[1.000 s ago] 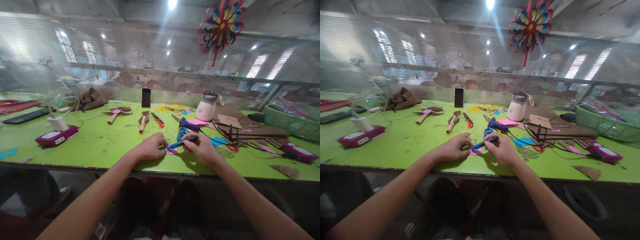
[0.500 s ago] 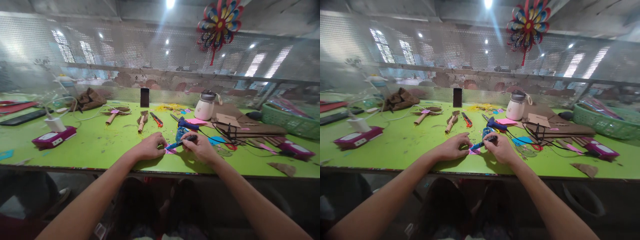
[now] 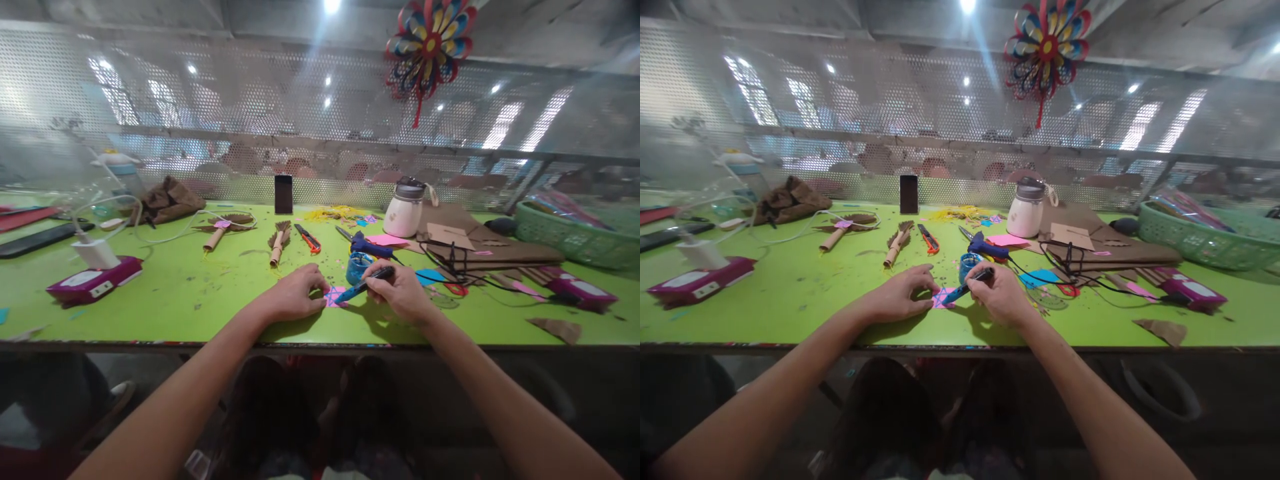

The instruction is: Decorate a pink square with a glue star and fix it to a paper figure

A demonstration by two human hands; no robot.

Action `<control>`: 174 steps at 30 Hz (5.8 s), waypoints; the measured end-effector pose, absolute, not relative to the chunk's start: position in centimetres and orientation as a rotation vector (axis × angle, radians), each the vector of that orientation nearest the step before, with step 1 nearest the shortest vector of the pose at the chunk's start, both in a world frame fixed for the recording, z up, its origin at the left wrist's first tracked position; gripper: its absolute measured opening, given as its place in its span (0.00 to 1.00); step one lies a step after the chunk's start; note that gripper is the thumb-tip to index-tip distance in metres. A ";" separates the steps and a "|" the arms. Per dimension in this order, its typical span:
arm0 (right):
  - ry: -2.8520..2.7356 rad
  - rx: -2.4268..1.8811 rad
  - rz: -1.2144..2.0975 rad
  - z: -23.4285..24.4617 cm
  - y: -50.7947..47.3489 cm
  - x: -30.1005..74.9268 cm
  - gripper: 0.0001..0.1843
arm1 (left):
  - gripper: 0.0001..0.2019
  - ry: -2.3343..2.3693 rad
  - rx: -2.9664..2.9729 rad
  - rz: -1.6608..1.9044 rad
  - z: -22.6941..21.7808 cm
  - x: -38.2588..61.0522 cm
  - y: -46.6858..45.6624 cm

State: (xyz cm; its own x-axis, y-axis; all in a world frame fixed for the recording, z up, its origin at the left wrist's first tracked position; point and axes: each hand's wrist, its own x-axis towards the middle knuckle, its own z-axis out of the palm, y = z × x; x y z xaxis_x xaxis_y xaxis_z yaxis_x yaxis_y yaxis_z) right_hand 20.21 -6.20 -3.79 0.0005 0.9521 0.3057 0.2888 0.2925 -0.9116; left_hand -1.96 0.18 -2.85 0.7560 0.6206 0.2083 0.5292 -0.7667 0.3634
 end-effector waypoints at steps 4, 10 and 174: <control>-1.506 -1.211 0.769 -3.9 -6.2 20.4 0.05 | 0.09 0.903 2.665 0.454 -2.6 -1.9 0.0; -1.498 -1.225 0.753 -3.6 -6.4 20.4 0.05 | 0.10 0.895 2.682 0.450 -2.6 -1.9 0.0; -1.885 -1.139 0.648 -1.0 -4.7 20.1 0.05 | 0.10 0.910 2.700 0.415 -2.3 -1.7 -0.4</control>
